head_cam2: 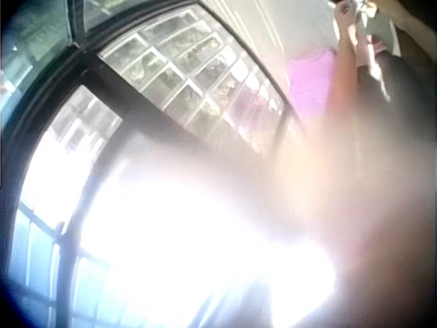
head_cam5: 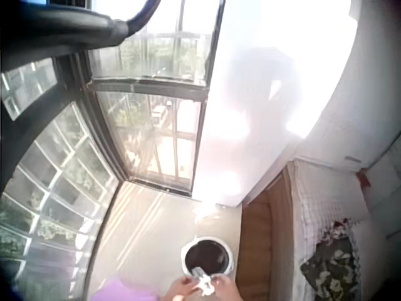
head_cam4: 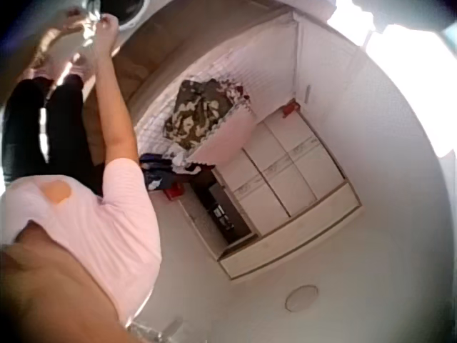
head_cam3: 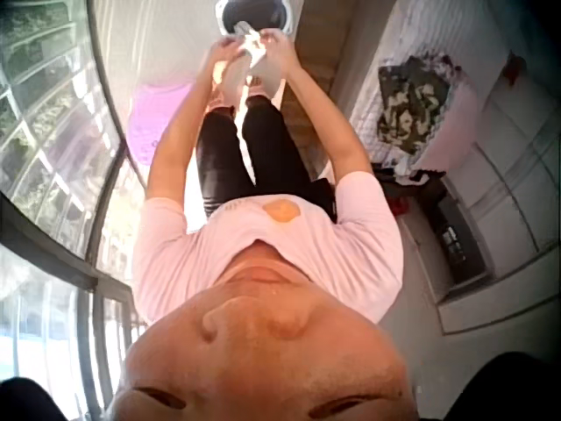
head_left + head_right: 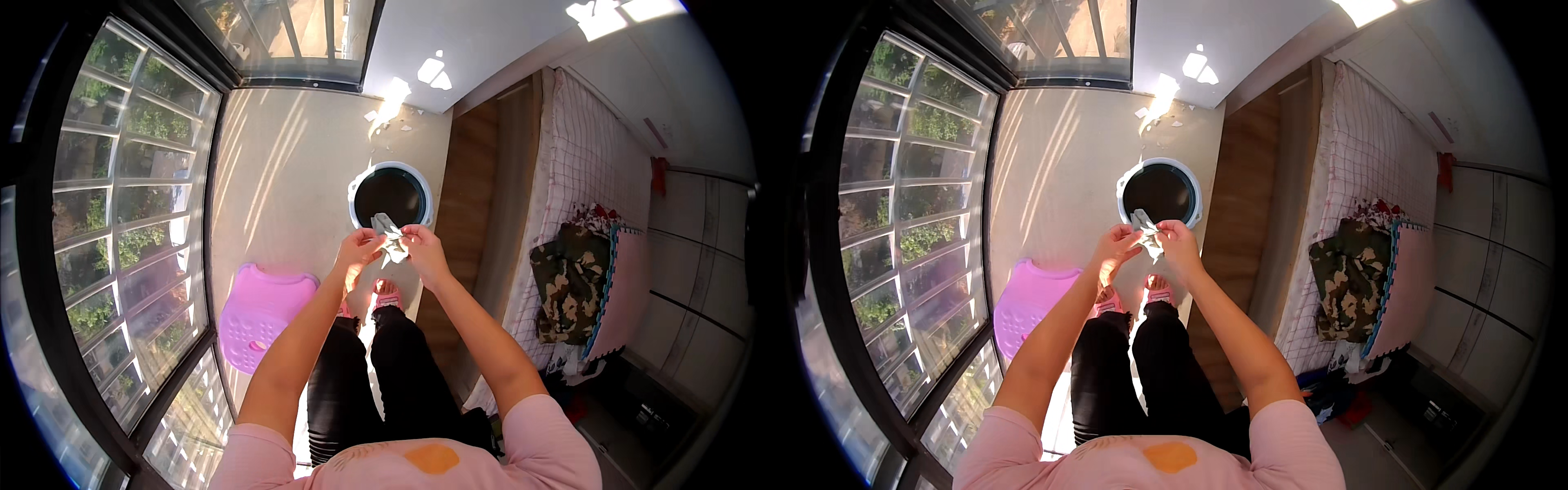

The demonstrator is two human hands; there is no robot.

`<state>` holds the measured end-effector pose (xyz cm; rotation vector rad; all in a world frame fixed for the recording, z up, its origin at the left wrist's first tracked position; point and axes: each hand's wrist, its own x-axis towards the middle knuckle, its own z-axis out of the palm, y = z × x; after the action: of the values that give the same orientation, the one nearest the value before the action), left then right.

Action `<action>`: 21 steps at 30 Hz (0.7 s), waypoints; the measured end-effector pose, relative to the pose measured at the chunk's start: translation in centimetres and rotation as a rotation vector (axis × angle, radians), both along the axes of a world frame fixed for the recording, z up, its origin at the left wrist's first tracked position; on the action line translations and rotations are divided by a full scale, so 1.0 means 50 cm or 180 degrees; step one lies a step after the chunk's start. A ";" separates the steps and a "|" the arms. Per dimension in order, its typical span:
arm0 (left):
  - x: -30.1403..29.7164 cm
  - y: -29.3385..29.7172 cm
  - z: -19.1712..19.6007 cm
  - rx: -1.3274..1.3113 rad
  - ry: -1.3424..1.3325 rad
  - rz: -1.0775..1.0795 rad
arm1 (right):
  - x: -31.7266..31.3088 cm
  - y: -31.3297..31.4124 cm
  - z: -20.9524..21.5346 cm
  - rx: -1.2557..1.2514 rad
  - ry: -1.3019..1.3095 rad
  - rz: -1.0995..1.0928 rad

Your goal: The person cleans the window frame and glass panes on a balcony using a cloth. They wipe the frame and glass, then dip the cloth into a bucket of water to wring it out before continuing to wipe different sections of the window.

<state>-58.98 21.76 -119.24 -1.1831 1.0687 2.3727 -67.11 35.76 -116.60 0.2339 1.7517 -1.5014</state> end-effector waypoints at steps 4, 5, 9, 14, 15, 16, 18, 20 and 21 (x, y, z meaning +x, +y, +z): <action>-0.083 0.006 -0.124 0.0329 0.0220 -0.0114 | -0.053 0.023 -0.140 -0.0196 -0.0261 0.0004; -0.095 0.005 -0.168 0.0303 0.0297 -0.0225 | -0.064 0.025 -0.171 -0.0189 -0.0257 0.0115; -0.122 0.010 -0.292 0.0456 0.0464 -0.0169 | -0.076 0.039 -0.305 -0.0026 0.0471 0.0304; -0.134 -0.005 -0.363 0.0092 0.0256 -0.0189 | -0.086 0.025 -0.377 0.0622 0.1403 0.0620; -0.138 -0.006 -0.376 -0.0090 0.0127 -0.0067 | -0.090 0.035 -0.407 0.0614 0.1525 0.0347; -0.139 -0.012 -0.389 -0.0304 0.0027 -0.0069 | -0.099 0.045 -0.422 0.0678 0.1371 0.0104; -0.133 -0.032 -0.413 -0.0736 -0.0179 -0.0060 | -0.118 0.069 -0.440 0.0796 0.1056 -0.0367; -0.121 -0.047 -0.435 -0.1048 -0.0206 -0.0285 | -0.131 0.086 -0.450 0.0721 0.0851 -0.0554; -0.119 -0.050 -0.433 -0.1130 -0.0202 -0.0390 | -0.136 0.091 -0.450 0.0688 0.0744 -0.0657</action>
<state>-64.96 19.25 -140.88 -1.2527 1.5384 2.0947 -73.91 40.28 -139.09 0.3717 2.1349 -1.5319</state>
